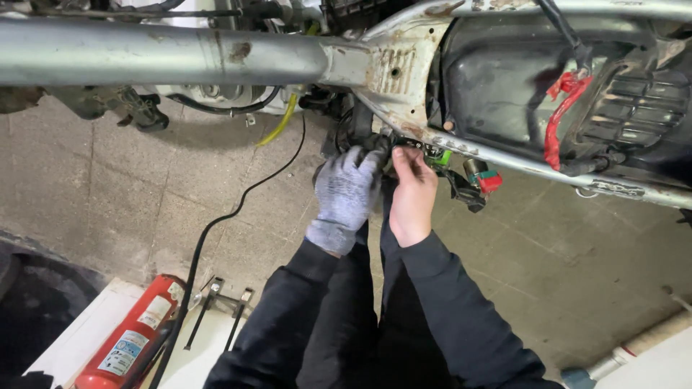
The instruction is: The person works on the electrical wiring of a motorcycle frame in a workshop. They connect wires to a green component near the engine area and use a flashlight to illuminate the workspace.
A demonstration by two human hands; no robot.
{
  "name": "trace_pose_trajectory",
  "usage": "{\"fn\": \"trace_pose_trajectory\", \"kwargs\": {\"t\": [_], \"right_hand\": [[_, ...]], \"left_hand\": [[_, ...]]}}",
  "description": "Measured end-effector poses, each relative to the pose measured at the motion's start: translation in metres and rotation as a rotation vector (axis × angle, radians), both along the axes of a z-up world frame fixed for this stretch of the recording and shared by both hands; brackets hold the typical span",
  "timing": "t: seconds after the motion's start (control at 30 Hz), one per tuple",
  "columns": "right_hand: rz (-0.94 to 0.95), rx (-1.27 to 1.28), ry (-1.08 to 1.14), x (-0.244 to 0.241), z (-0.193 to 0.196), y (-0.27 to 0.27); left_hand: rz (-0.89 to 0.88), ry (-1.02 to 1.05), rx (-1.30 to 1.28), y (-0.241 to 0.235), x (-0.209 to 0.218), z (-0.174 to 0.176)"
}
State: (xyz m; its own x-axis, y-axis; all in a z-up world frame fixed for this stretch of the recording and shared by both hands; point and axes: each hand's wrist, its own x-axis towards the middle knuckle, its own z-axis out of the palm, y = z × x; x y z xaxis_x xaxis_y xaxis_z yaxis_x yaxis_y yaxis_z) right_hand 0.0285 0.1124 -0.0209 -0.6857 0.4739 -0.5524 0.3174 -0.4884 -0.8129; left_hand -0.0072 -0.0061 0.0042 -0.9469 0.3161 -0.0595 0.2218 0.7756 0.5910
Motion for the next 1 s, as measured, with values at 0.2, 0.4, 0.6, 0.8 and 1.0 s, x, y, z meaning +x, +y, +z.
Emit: {"fn": "trace_pose_trajectory", "kwargs": {"t": [0.2, 0.4, 0.6, 0.8, 1.0], "right_hand": [[0.143, 0.538, 0.013, 0.002, 0.021, -0.009], [0.626, 1.174, 0.1, -0.009, 0.077, -0.004], [0.612, 0.92, 0.138, 0.008, 0.064, -0.001], [0.474, 1.013, 0.182, 0.048, 0.014, 0.009], [0.496, 1.064, 0.208, 0.075, 0.013, 0.014]], "left_hand": [[-0.131, 0.063, -0.126, -0.003, 0.009, -0.011], [-0.135, -0.005, -0.023, -0.004, 0.005, -0.014], [0.063, -0.166, 0.202, -0.004, -0.003, 0.01], [0.257, -0.475, 0.971, 0.025, 0.016, -0.042], [0.24, -0.104, 0.565, 0.044, 0.01, -0.055]]}}
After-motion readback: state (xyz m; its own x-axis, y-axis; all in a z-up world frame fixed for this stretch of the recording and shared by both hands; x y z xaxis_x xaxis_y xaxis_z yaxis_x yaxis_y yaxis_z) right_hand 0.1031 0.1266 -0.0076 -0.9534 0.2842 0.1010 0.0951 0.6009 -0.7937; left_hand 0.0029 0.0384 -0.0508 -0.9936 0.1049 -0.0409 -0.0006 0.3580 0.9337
